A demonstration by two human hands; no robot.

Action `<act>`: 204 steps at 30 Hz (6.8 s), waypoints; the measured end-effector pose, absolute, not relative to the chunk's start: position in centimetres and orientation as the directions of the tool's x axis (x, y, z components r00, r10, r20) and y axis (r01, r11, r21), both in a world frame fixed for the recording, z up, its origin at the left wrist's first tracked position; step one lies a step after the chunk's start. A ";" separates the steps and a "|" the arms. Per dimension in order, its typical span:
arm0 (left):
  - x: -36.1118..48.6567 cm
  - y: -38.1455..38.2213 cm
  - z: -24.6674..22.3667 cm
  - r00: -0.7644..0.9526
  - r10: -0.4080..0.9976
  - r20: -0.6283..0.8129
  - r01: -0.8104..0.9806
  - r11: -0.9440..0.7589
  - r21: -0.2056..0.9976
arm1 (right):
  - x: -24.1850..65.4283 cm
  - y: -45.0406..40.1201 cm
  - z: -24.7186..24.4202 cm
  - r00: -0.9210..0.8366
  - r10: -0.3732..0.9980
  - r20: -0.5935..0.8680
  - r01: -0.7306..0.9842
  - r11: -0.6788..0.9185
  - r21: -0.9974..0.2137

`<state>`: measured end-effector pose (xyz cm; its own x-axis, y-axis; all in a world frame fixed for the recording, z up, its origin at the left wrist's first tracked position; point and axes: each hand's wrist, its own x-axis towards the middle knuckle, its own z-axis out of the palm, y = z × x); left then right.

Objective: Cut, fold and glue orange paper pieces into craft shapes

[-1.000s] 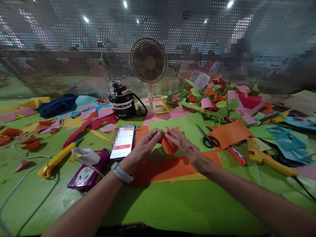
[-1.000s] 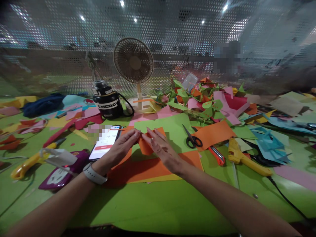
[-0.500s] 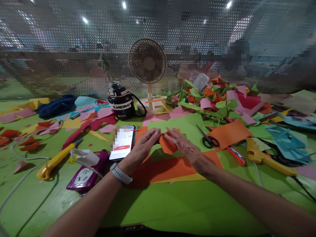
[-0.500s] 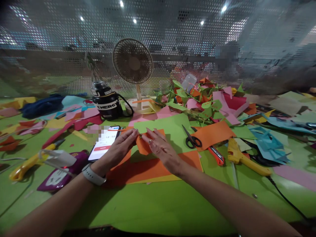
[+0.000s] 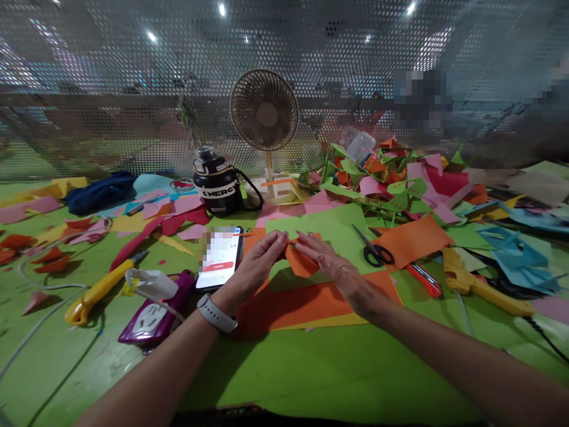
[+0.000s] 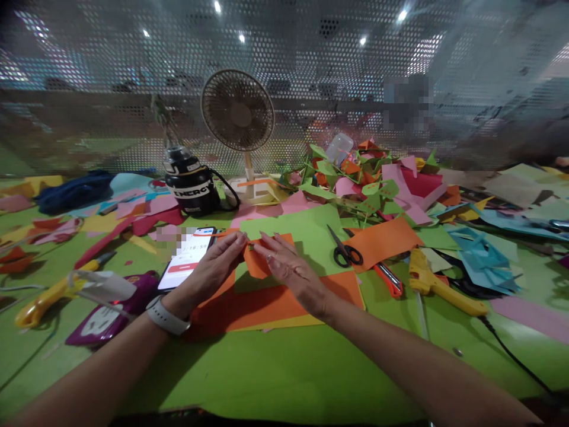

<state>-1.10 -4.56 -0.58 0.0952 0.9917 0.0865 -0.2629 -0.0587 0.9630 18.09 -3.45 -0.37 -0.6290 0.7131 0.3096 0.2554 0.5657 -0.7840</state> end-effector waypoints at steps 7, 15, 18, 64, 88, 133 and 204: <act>-1.1 -4.6 -0.6 0.086 0.993 0.084 -0.195 -0.066 0.979 | 18.1 -3.4 -0.2 -0.638 0.703 0.315 0.262 0.583 -0.769; -1.2 -4.4 -0.6 0.081 0.992 0.101 -0.106 -0.092 0.990 | 18.1 -3.4 -0.7 -0.619 0.725 0.302 0.221 0.530 -0.818; -1.2 -4.3 -0.7 0.096 0.990 0.102 -0.107 -0.091 0.990 | 18.1 -3.4 -0.6 -0.600 0.737 0.311 0.197 0.514 -0.835; -2.0 -4.4 -0.9 0.259 0.962 0.090 0.053 -0.107 0.993 | 18.1 -2.0 -1.0 -0.401 0.870 0.287 0.331 0.430 -0.840; -0.9 -4.6 -1.0 0.248 0.969 -0.010 0.093 -0.013 0.996 | 18.1 -1.9 -1.1 -0.344 0.859 0.378 0.257 0.474 -0.842; -0.8 -4.7 -1.4 0.250 0.968 0.004 0.101 -0.030 0.994 | 18.0 -1.9 -1.3 -0.362 0.814 0.455 0.261 0.557 -0.788; -1.1 -4.5 -0.7 -0.071 0.995 0.074 0.195 -0.059 0.979 | 18.1 -1.6 -1.0 -0.319 0.891 0.323 0.170 0.389 -0.905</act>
